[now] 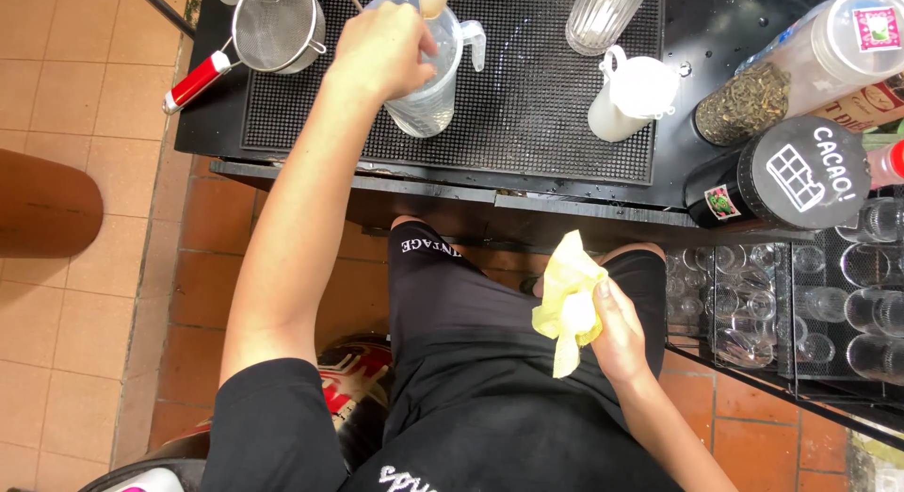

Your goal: Wiping a metal stirring rod or straw with a yellow cloth and rinsing it in a pitcher of water.

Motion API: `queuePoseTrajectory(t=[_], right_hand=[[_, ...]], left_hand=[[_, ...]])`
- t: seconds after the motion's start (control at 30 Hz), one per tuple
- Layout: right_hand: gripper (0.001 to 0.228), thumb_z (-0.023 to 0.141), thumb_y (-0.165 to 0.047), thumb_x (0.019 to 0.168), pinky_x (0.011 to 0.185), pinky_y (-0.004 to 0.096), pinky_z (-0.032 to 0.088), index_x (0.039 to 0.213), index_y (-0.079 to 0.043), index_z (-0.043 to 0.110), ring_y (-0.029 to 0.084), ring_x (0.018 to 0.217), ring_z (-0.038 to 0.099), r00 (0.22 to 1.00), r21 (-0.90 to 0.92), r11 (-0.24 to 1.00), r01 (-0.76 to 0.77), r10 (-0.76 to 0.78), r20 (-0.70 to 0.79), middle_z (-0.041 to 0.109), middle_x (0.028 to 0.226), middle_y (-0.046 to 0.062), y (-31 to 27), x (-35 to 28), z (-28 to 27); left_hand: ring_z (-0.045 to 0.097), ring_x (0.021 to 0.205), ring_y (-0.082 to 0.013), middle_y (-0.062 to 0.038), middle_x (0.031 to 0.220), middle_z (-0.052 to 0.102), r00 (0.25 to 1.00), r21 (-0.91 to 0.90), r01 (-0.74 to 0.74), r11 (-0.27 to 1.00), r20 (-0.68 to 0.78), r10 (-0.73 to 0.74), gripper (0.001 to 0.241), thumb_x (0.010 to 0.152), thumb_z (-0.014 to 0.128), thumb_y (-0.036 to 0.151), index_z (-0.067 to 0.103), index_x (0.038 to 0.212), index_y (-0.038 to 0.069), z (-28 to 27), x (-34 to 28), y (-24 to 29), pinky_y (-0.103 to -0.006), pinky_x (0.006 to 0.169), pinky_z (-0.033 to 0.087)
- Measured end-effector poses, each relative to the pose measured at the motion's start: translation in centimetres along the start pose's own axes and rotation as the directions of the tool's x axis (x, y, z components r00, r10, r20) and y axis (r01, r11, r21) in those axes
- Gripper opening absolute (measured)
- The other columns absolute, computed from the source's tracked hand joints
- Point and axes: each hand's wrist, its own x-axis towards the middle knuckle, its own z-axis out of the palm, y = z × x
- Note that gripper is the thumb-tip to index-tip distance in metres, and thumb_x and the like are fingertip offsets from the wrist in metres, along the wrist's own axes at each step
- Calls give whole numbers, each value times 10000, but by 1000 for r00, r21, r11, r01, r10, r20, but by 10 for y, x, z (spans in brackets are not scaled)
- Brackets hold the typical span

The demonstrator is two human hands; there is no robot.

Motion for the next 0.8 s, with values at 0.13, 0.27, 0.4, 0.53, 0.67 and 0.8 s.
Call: queuePoseTrajectory(t=[0.13,0.27,0.4,0.53,0.67,0.8], right_hand=[[571,377,-381,1093,954,409,555,1429,69,481,281,1081,690,1000,6,1000,19,-19,-2,676,1218,201,9,-5,-6],[539,373,-335,1105,1019,373,491,1438,77,477,238,1166,633,997,23,999,-23,24,-75,636,1293,170,17,-14,-20],[535,361,-334,1102,1036,374,480,1431,72,478,239,1198,625,996,41,999,-26,29,-87,631,1314,166,14,-10,-17],[538,365,-350,1110,1023,387,500,1423,69,489,275,1176,655,1000,51,999,10,-10,-3,657,1291,197,7,-6,-10],[526,369,-340,1109,1029,372,486,1430,63,474,242,1177,631,999,82,997,-7,11,-48,636,1289,167,21,-5,-16],[526,376,-332,1140,990,348,473,1482,58,471,192,1127,595,999,84,996,-18,22,-41,617,1259,128,33,-4,-20]], left_hand=[[714,820,-288,-73,817,746,999,62,-33,998,-36,35,104,750,790,166,813,851,166,-11,-1,5,-440,731,551],[721,778,-268,-79,870,757,976,-85,-106,991,-198,87,110,894,739,172,789,971,113,-31,-9,1,-408,696,565],[738,798,-201,-68,952,765,919,-347,-251,904,-380,109,163,1093,626,160,723,1098,28,-49,-23,-12,-339,692,582],[748,828,-188,-61,970,770,926,-438,-265,859,-365,100,210,1150,529,128,699,1076,29,-48,-26,-12,-314,737,597],[757,865,-194,-76,934,759,953,-470,-234,851,-283,105,107,1041,589,112,609,1037,8,-55,-31,13,-318,733,581],[764,870,-222,-96,916,769,977,-405,-200,892,-153,149,141,903,726,94,627,965,14,-43,-32,11,-349,758,580]])
